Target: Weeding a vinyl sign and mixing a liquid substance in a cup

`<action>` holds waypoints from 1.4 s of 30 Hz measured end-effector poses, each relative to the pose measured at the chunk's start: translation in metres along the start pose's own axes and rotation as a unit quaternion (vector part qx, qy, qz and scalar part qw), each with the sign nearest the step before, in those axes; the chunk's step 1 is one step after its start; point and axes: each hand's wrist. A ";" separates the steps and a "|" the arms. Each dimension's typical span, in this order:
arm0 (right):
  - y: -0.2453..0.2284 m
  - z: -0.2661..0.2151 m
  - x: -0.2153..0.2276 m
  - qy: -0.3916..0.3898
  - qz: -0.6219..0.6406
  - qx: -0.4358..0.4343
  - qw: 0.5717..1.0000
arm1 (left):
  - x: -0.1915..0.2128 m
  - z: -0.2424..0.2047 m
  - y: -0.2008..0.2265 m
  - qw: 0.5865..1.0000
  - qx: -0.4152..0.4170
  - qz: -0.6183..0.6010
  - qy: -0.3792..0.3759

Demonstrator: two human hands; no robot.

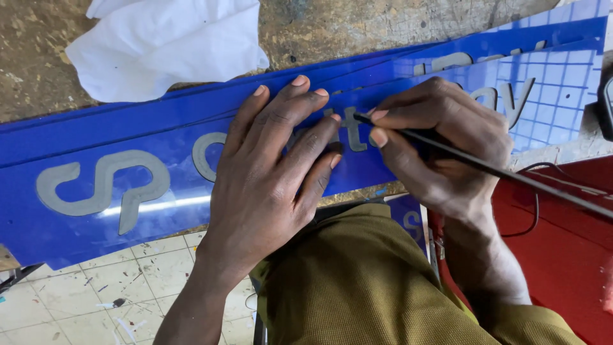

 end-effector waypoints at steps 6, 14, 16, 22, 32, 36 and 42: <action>0.000 0.000 -0.002 0.012 -0.007 -0.015 1.000 | -0.001 -0.001 0.007 0.999 -0.023 0.033 0.032; -0.001 0.000 -0.001 0.025 0.005 -0.033 0.999 | -0.020 -0.020 0.044 0.975 0.056 0.183 0.111; -0.001 0.000 -0.001 0.027 0.003 -0.032 0.999 | -0.023 -0.022 0.046 0.975 0.062 0.190 0.101; -0.003 0.001 0.000 0.028 0.000 -0.045 0.999 | -0.021 -0.019 0.051 0.972 0.070 0.206 0.088; -0.003 0.002 0.002 0.034 0.007 -0.046 0.998 | -0.017 -0.013 0.059 0.967 0.077 0.237 0.056; -0.003 0.001 0.001 0.037 0.006 -0.043 0.998 | -0.016 -0.010 0.061 0.964 0.082 0.249 0.044; -0.005 0.001 0.001 0.038 0.008 -0.047 0.998 | -0.019 -0.007 0.054 0.974 0.081 0.205 0.049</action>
Point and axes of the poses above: each hand's wrist, its own z-axis towards the middle knuckle, its own x-axis out of the back of the hand, y = z × x, and after that the axes turned 15 degrees about x, right-handed
